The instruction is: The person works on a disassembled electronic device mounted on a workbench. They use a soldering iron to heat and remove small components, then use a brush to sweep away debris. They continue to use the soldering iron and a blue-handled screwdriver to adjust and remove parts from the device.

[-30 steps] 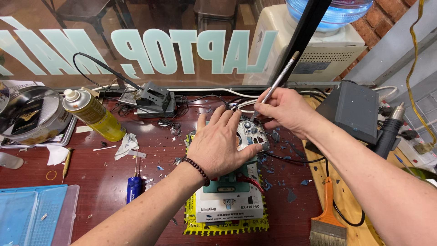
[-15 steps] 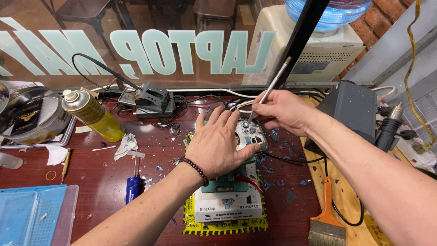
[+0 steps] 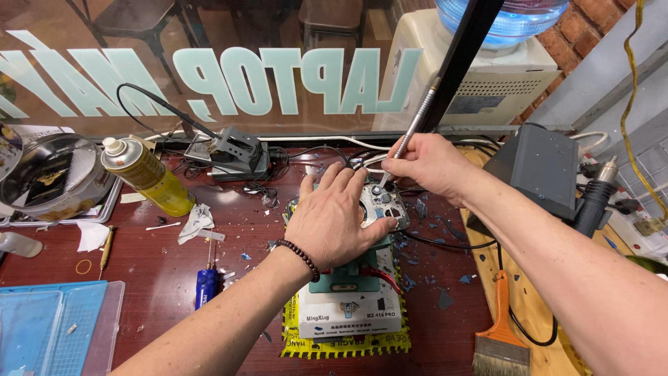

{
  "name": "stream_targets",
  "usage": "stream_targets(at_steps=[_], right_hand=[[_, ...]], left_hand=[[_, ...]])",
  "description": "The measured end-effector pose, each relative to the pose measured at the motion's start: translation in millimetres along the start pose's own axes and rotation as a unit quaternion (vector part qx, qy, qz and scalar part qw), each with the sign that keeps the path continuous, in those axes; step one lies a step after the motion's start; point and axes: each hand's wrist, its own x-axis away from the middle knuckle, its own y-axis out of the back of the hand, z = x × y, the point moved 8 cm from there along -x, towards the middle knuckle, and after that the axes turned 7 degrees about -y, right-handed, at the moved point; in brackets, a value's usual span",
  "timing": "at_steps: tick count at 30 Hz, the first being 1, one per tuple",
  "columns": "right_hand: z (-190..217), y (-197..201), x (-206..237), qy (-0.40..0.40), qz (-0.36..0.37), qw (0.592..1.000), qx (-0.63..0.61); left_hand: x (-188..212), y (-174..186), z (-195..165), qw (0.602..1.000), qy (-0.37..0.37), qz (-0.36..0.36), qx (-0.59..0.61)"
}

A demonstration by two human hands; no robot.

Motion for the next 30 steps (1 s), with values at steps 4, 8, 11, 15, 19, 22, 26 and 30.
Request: stream_targets(at_steps=[4,8,11,15,19,22,26,30], right_hand=[[-9.4,5.1,1.2,-0.021,-0.04,0.999,-0.026],[-16.3,7.9,8.2,-0.031,-0.08,0.991,-0.105],[-10.9,7.4,15.1,0.004,-0.111,0.989,-0.096],[2.5,0.3,23.7,0.058,-0.129,0.989,-0.038],[15.4,-2.1,35.6,0.102,-0.178,0.978,0.047],[19.3,-3.1,46.0,0.11,-0.225,0.962,0.109],[14.2,-6.7,55.1,0.101,-0.256,0.958,0.082],[9.1,-7.9,60.6,0.098,-0.294,0.949,0.067]], left_hand=[[-0.5,3.8,-2.3,0.999,-0.017,-0.027,-0.006],[-0.1,2.8,-0.9,1.0,-0.012,-0.027,0.004],[-0.2,1.7,0.3,1.0,-0.011,-0.011,-0.01],[-1.2,1.3,0.5,1.0,-0.005,-0.007,-0.008],[-1.2,1.4,-0.7,1.0,-0.01,-0.013,-0.004],[-1.0,1.1,0.0,1.0,-0.008,-0.014,-0.007],[-0.9,2.0,0.2,0.999,-0.016,-0.027,-0.01],[-2.3,-1.7,3.2,1.0,-0.01,-0.019,-0.011]])
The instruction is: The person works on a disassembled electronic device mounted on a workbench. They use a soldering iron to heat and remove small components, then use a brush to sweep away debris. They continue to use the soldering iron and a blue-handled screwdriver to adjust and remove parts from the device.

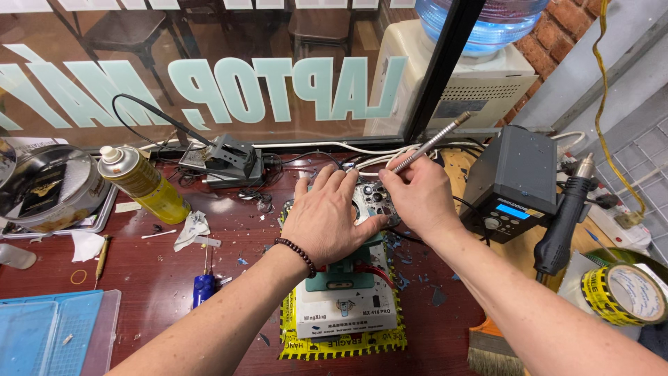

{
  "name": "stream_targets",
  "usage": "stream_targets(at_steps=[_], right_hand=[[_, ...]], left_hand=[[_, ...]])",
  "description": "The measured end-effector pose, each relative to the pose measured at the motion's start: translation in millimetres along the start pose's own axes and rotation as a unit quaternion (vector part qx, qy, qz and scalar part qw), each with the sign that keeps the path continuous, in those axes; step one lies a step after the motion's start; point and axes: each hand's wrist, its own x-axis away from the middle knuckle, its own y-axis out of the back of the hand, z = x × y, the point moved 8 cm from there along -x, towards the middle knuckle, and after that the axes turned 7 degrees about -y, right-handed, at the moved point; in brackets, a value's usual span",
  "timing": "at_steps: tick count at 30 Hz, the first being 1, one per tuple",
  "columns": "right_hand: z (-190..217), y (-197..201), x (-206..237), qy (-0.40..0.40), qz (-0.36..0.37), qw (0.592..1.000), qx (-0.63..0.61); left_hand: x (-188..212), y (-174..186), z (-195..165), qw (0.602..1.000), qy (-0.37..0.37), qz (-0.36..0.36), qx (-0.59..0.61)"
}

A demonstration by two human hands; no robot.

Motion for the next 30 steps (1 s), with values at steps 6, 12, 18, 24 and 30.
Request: stream_targets(at_steps=[6,12,18,24,30], right_hand=[[-0.9,1.1,2.8,-0.001,0.014,0.999,-0.048],[7.0,-0.6,5.4,-0.002,-0.005,1.0,0.01],[17.3,-3.7,-8.5,0.03,0.007,0.996,0.086],[3.7,-10.3,-33.2,-0.013,0.083,0.993,0.077],[-13.8,-20.9,-41.3,-0.105,0.147,0.983,0.009]], left_hand=[[0.3,0.4,-0.6,0.999,-0.018,-0.03,-0.01],[0.0,2.1,-0.6,0.999,-0.02,-0.026,-0.011],[0.5,7.5,-5.0,1.0,-0.014,-0.014,0.005],[0.1,4.5,-2.4,1.0,0.005,0.014,0.005],[-0.8,3.1,-3.8,1.0,-0.017,-0.012,0.006]])
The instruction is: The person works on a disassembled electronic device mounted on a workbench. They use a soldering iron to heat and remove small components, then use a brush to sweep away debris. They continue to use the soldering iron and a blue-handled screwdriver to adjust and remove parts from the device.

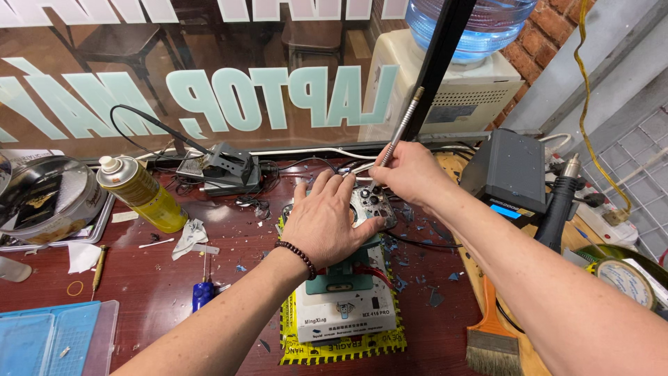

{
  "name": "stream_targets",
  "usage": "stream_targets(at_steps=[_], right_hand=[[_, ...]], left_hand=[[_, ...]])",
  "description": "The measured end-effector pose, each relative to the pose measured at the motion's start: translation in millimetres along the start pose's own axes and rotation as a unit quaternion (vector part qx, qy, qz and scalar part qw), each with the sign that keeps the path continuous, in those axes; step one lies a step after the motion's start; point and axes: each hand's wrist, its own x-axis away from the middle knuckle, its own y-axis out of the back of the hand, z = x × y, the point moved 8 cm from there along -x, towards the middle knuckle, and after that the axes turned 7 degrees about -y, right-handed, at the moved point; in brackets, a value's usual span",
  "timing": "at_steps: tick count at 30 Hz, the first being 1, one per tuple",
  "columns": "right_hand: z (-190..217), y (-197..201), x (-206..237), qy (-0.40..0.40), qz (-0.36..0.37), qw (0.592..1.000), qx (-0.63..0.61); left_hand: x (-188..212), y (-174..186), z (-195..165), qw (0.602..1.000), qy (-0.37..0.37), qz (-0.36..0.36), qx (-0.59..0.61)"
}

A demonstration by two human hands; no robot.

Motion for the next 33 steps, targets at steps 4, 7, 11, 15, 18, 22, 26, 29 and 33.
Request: stream_targets(at_steps=[4,7,11,15,18,22,26,29,33], right_hand=[[-5.5,2.1,0.6,-0.023,0.0,0.999,-0.047],[-19.7,2.2,7.5,-0.076,0.004,0.986,-0.147],[-36.1,0.4,17.5,-0.109,-0.035,0.969,-0.217],[-29.2,-3.0,19.6,-0.015,-0.047,0.967,-0.25],[-22.6,-2.8,21.9,0.044,-0.068,0.971,-0.226],[-15.4,-0.5,22.1,0.054,-0.074,0.988,-0.121],[-9.2,11.0,20.9,0.038,-0.069,0.989,-0.127],[-10.1,15.9,21.8,0.005,-0.052,0.977,-0.209],[-9.8,8.8,27.2,-0.026,0.004,0.959,-0.282]], left_hand=[[0.3,-6.7,5.5,0.999,0.018,0.028,-0.004],[-0.1,-2.2,3.2,1.0,-0.008,-0.014,-0.019],[1.2,-6.6,7.4,1.0,0.0,-0.005,0.004],[0.6,-0.6,3.2,0.999,-0.018,-0.04,-0.025],[0.3,-5.3,4.6,1.0,0.001,0.003,-0.001],[0.5,-1.7,5.0,1.0,0.006,0.0,-0.009],[0.4,-5.8,6.8,1.0,0.016,0.011,-0.01],[-0.3,-6.1,7.2,1.0,-0.001,-0.006,0.001],[-0.2,-4.7,13.5,0.998,-0.006,-0.055,0.043]])
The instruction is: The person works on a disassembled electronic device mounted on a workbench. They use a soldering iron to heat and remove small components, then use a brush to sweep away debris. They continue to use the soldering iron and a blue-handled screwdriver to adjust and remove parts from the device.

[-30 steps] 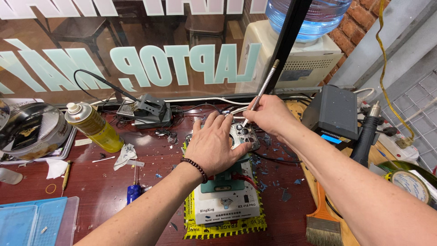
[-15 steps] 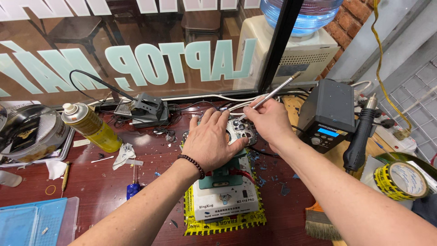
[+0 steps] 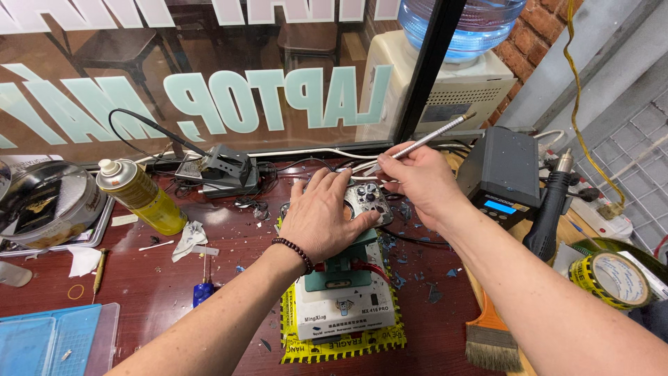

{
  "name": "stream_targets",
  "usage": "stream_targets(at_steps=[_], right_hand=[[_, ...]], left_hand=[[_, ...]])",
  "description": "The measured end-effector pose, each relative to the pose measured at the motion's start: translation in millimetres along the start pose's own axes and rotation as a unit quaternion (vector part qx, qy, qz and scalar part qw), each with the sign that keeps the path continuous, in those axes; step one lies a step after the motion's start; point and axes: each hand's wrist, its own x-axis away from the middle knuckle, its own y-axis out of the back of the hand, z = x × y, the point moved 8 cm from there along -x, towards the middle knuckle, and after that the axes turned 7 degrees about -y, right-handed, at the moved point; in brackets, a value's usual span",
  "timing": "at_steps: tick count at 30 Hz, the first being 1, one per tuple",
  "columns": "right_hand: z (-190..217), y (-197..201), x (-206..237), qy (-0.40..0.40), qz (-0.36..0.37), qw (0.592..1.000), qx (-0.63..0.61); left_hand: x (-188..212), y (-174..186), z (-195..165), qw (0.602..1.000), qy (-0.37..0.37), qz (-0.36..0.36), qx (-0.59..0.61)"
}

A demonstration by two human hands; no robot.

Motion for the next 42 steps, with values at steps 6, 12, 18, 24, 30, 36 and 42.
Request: stream_targets(at_steps=[6,12,18,24,30,36,42], right_hand=[[-0.1,-25.3,8.8,-0.03,0.107,0.994,0.0],[22.6,-5.9,-7.4,-0.028,0.062,0.994,-0.091],[21.6,1.4,-25.4,-0.007,0.039,0.976,0.213],[6.3,-8.2,-37.7,-0.056,0.064,0.961,0.262],[8.6,-16.6,-39.8,-0.033,0.092,0.959,0.268],[13.2,-19.9,-40.1,-0.025,0.101,0.95,0.295],[12.8,-23.3,-42.0,-0.059,0.159,0.942,0.289]], left_hand=[[-1.8,15.3,19.0,0.982,-0.037,-0.122,0.142],[-6.4,11.0,51.7,0.938,0.114,-0.137,0.299],[2.1,7.8,83.2,0.922,0.264,-0.135,0.25],[1.4,1.7,58.4,0.974,0.15,-0.109,0.127],[3.0,0.0,35.6,0.985,0.158,0.018,0.069],[-1.4,4.6,11.2,0.993,0.08,0.089,-0.007],[-0.3,6.0,9.4,0.993,0.084,0.084,-0.007]])
